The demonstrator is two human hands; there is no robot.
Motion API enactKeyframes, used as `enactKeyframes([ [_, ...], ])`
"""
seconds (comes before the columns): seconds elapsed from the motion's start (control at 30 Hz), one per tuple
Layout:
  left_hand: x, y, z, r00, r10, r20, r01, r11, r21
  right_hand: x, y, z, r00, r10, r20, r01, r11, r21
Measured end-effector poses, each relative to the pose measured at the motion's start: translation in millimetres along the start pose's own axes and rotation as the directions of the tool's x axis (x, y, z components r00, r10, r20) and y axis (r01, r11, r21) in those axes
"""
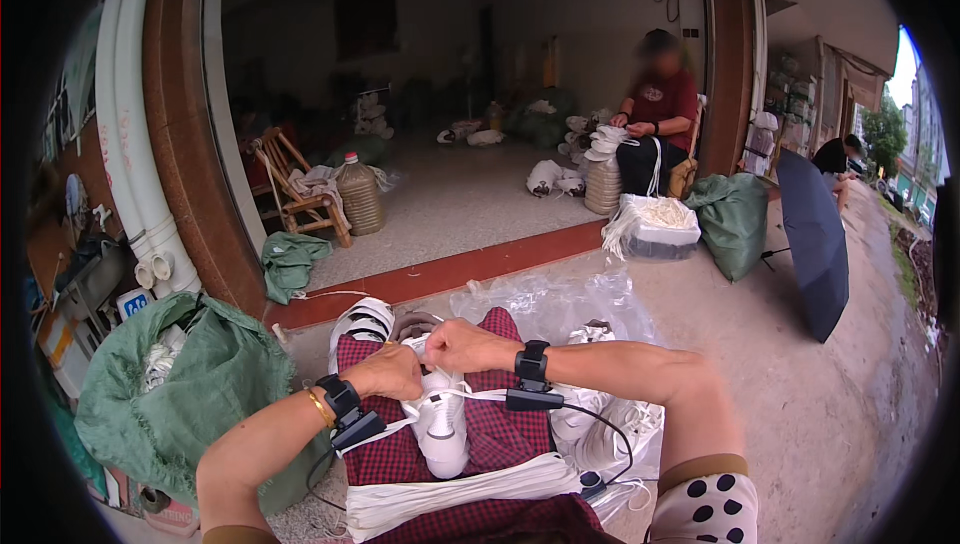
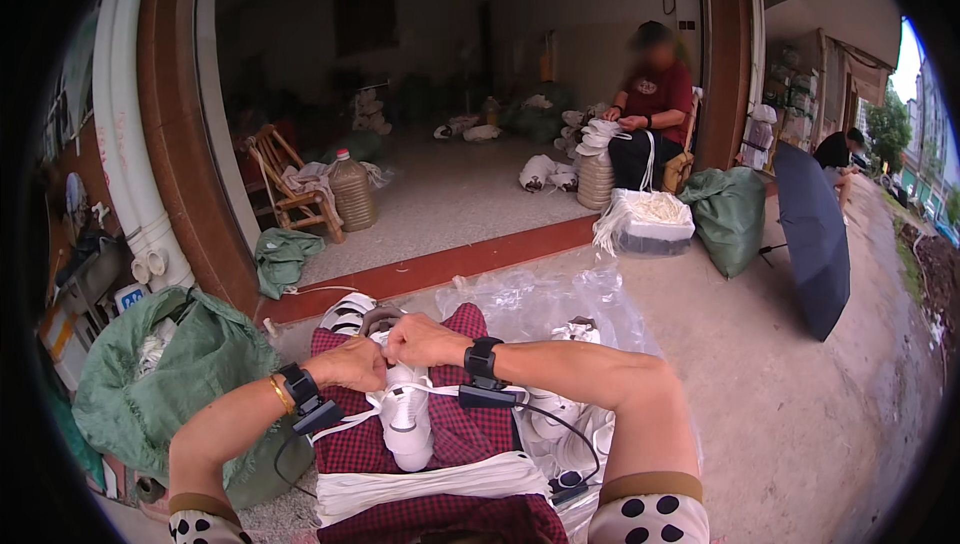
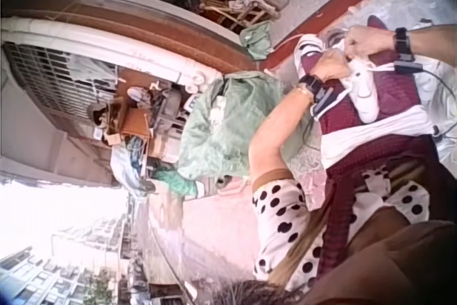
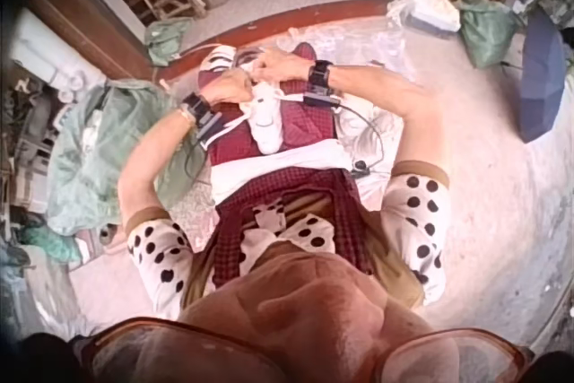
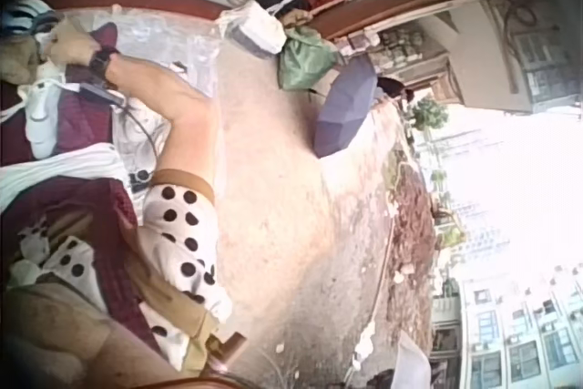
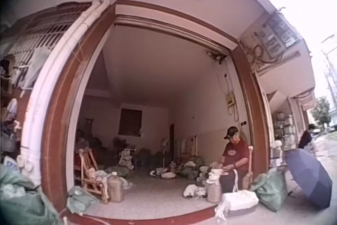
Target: The recorder is lacing white sneakers while sitting on the ground.
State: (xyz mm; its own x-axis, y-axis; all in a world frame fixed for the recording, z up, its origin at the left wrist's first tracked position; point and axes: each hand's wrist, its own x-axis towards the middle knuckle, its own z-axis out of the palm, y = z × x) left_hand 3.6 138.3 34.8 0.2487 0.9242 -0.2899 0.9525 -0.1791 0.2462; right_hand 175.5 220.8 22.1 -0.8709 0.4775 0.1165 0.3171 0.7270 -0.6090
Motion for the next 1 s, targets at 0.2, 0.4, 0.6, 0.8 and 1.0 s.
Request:
enactKeyframes([
  [0.2,-13.2,6.0,14.1,0.919,0.101,-0.382,-0.243,0.907,-0.344,-3.2,10.9,6.9,0.994,0.024,-0.105,0.047,0.777,0.627],
  [0.4,-43.4,41.5,-2.2,0.878,0.027,-0.477,-0.395,0.604,-0.692,-31.2,11.4,-11.6,0.974,0.065,-0.219,0.095,0.757,0.647],
  [0.6,-35.1,29.6,21.1,0.907,-0.113,-0.406,-0.331,0.407,-0.851,-29.4,-5.1,-11.4,0.860,-0.380,-0.339,0.450,0.880,0.154],
  [0.8,-37.4,43.7,29.5,0.857,-0.018,-0.515,-0.345,0.722,-0.599,-13.1,10.5,-7.0,0.960,-0.193,-0.202,0.261,0.879,0.400],
  [1.0,-50.0,53.5,29.2,0.635,0.144,-0.759,-0.514,0.812,-0.276,-12.1,10.4,0.3,0.883,-0.468,-0.029,0.469,0.881,0.056],
])
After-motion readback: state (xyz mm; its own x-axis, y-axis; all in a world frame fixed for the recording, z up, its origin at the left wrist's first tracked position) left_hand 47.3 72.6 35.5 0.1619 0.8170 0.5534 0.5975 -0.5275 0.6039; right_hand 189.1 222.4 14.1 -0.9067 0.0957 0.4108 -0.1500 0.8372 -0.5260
